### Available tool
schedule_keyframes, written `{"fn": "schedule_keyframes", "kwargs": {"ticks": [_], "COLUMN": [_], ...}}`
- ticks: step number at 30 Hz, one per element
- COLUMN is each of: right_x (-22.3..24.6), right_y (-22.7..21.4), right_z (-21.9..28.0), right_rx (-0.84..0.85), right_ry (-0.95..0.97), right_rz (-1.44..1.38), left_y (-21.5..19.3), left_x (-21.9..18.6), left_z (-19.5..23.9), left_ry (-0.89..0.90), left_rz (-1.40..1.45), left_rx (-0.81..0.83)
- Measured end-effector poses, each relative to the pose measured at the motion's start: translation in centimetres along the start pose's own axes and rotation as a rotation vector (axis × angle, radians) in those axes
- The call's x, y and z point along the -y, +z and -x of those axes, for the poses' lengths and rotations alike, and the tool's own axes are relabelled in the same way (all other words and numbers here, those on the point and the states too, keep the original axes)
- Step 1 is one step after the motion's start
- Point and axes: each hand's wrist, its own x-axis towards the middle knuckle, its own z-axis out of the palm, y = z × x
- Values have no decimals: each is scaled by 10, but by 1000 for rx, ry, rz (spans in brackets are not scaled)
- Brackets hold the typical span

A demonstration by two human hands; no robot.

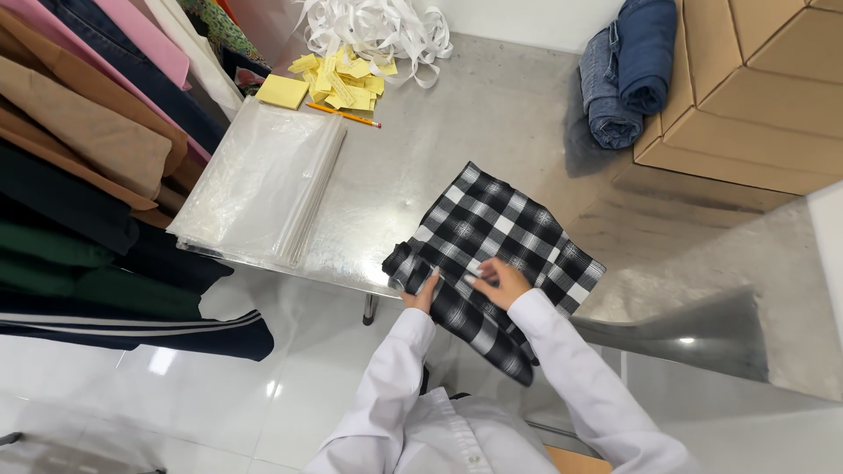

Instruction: Hanging rolled-up pants and jeans onto wire hangers and placing them on a garment rack.

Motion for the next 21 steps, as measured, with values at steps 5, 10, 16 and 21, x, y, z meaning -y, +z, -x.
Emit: {"fn": "schedule_keyframes", "kwargs": {"ticks": [5, 10, 16, 21], "right_x": [13, 35, 9, -20], "right_y": [35, 17, -5, -11], "right_z": [31, 54, 74, 71], "right_rx": [208, 296, 259, -409], "right_ry": [-17, 134, 184, -539], "right_rz": [-163, -86, -2, 682], "left_y": [-17, -17, -6, -19], "left_x": [31, 12, -12, -24], "left_z": [-38, -5, 60, 116], "left_ry": [44, -61, -68, 282], "left_rz": [55, 563, 729, 520], "left_rx": [-89, 96, 276, 65]}}
